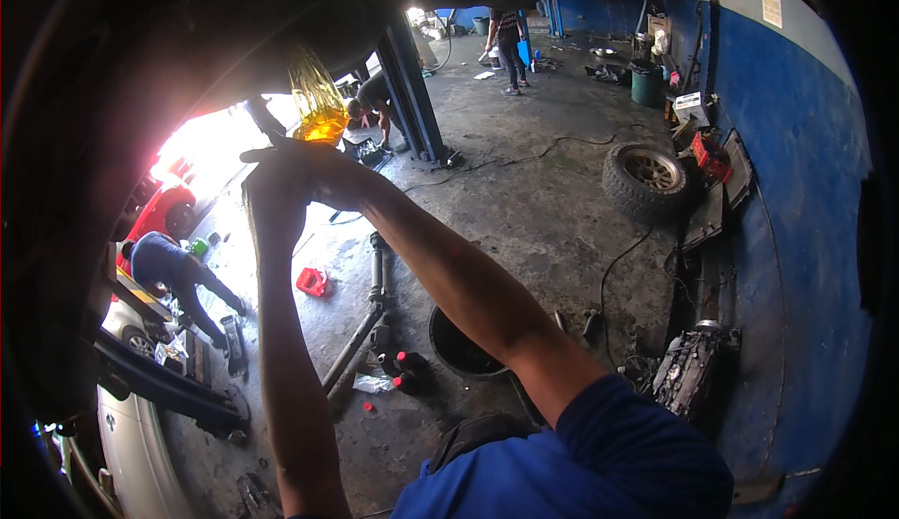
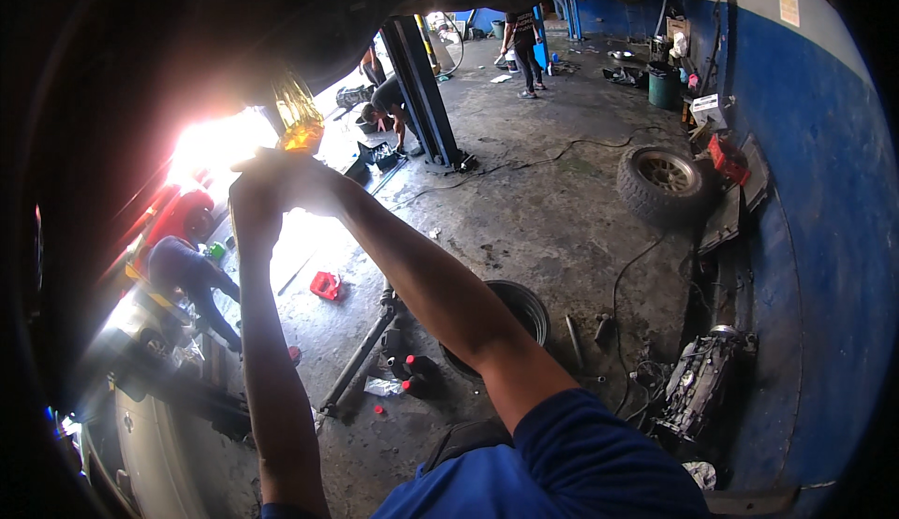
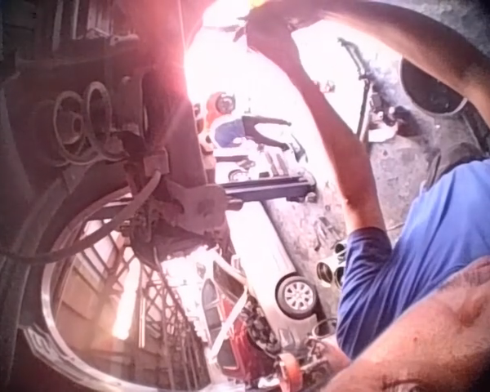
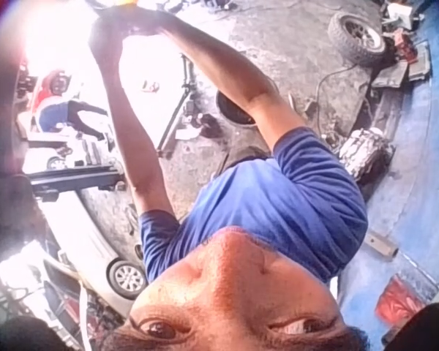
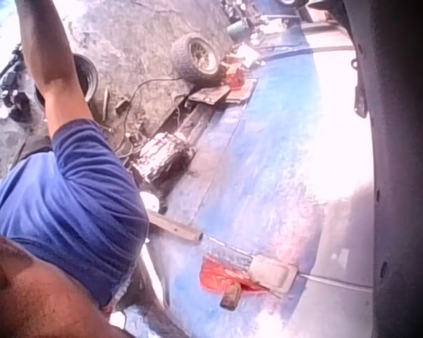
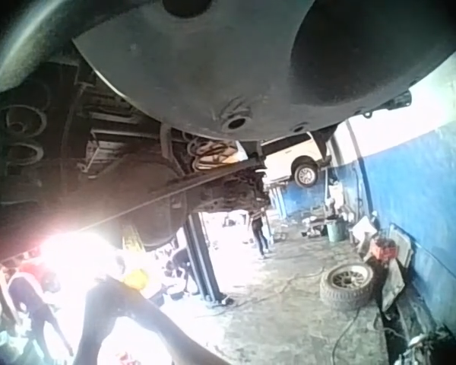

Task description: Pouring automotive fluid from individual bottles into a vehicle from a lifted position underneath.

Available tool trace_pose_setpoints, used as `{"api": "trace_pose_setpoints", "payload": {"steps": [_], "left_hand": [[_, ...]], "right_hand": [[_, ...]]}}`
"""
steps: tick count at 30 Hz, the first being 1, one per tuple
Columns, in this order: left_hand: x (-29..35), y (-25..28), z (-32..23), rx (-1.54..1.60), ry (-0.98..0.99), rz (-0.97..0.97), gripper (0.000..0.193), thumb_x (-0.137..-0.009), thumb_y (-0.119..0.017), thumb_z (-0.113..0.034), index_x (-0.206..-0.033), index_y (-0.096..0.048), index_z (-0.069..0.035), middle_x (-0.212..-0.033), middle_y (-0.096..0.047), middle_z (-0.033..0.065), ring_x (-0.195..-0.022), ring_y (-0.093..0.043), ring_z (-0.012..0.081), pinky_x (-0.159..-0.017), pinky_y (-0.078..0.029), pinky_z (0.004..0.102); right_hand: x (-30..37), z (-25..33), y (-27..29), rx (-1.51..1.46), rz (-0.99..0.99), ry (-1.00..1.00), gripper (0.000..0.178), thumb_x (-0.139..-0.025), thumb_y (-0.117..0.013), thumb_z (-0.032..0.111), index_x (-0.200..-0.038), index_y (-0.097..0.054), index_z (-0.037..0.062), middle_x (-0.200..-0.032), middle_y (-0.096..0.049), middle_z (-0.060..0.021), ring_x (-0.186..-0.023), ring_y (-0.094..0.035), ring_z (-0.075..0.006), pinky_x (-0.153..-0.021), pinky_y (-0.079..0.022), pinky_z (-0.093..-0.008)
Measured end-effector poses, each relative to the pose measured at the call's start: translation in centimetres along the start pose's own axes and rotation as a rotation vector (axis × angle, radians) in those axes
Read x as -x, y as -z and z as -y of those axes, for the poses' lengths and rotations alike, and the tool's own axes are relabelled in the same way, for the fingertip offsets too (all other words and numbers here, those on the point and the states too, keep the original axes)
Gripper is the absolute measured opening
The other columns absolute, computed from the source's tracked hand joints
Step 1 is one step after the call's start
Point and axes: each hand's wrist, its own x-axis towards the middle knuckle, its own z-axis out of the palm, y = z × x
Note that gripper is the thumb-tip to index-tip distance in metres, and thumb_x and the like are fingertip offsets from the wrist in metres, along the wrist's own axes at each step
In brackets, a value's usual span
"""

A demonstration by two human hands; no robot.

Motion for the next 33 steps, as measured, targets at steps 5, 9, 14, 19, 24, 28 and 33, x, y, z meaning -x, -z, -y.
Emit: {"api": "trace_pose_setpoints", "payload": {"steps": [5,9,14,19,24,28,33], "left_hand": [[1.6,-0.8,3.3,0.155,0.002,-0.068,0.012,-0.097,-0.056,-0.002,-0.102,-0.066,0.003,-0.075,-0.066,0.0062,-0.064,-0.064,0.0103,-0.052,-0.050,0.0250],[2.3,-1.3,1.1,0.120,0.002,0.021,0.011,-0.100,-0.058,-0.007,-0.102,-0.067,0.000,-0.075,-0.065,0.0064,-0.063,-0.061,0.0103,-0.054,-0.048,0.0266],[3.7,-0.2,-3.6,0.119,0.062,0.059,0.028,-0.105,-0.054,-0.026,-0.100,-0.066,-0.001,-0.068,-0.058,0.0068,-0.057,-0.058,0.0144,-0.057,-0.051,0.0341],[4.1,1.8,-4.3,0.124,0.319,0.125,0.035,-0.104,-0.061,-0.035,-0.110,-0.068,-0.001,-0.074,-0.065,0.0044,-0.063,-0.063,0.0128,-0.057,-0.054,0.0322],[1.8,3.2,-4.1,0.202,0.233,0.067,0.036,-0.102,-0.066,-0.026,-0.121,-0.067,0.004,-0.086,-0.073,0.0104,-0.069,-0.069,0.0155,-0.059,-0.057,0.0306],[0.3,4.0,-2.8,0.230,0.239,0.247,0.030,-0.103,-0.060,-0.016,-0.128,-0.063,0.001,-0.093,-0.073,0.0120,-0.071,-0.071,0.0180,-0.059,-0.059,0.0314],[0.4,4.7,-3.5,-0.003,0.040,0.103,0.025,-0.101,-0.050,-0.006,-0.123,-0.061,-0.001,-0.094,-0.069,0.0143,-0.068,-0.070,0.0201,-0.059,-0.058,0.0331]], "right_hand": [[-0.7,-0.2,-0.3,0.114,0.089,0.064,0.046,-0.096,-0.073,0.017,-0.138,-0.061,0.0023,-0.139,-0.065,-0.0143,-0.127,-0.064,-0.0283,-0.105,-0.053,-0.0409],[-0.2,0.6,0.4,0.058,0.055,0.043,0.036,-0.100,-0.066,0.018,-0.133,-0.065,0.0018,-0.129,-0.070,-0.0130,-0.121,-0.067,-0.0234,-0.100,-0.056,-0.0406],[-2.2,2.8,0.3,-0.269,-0.227,-0.325,0.046,-0.107,-0.049,0.040,-0.127,-0.069,0.0042,-0.131,-0.071,-0.0130,-0.123,-0.066,-0.0236,-0.104,-0.051,-0.0455],[-2.7,3.4,-1.4,-0.225,-0.244,-0.357,0.053,-0.105,-0.049,0.048,-0.130,-0.067,0.0042,-0.132,-0.070,-0.0150,-0.123,-0.066,-0.0283,-0.107,-0.048,-0.0484],[-2.8,2.1,-1.2,-0.209,-0.154,-0.287,0.056,-0.105,-0.050,0.048,-0.132,-0.066,0.0017,-0.133,-0.069,-0.0168,-0.122,-0.066,-0.0296,-0.104,-0.053,-0.0450],[-3.7,1.1,-0.6,0.153,0.034,0.090,0.040,-0.100,-0.061,0.032,-0.126,-0.070,0.0033,-0.127,-0.072,-0.0150,-0.117,-0.070,-0.0272,-0.100,-0.056,-0.0424],[-5.8,0.7,0.4,-0.138,0.034,-0.034,0.033,-0.097,-0.070,0.029,-0.123,-0.072,0.0074,-0.118,-0.076,-0.0119,-0.108,-0.074,-0.0234,-0.092,-0.061,-0.0396]]}}
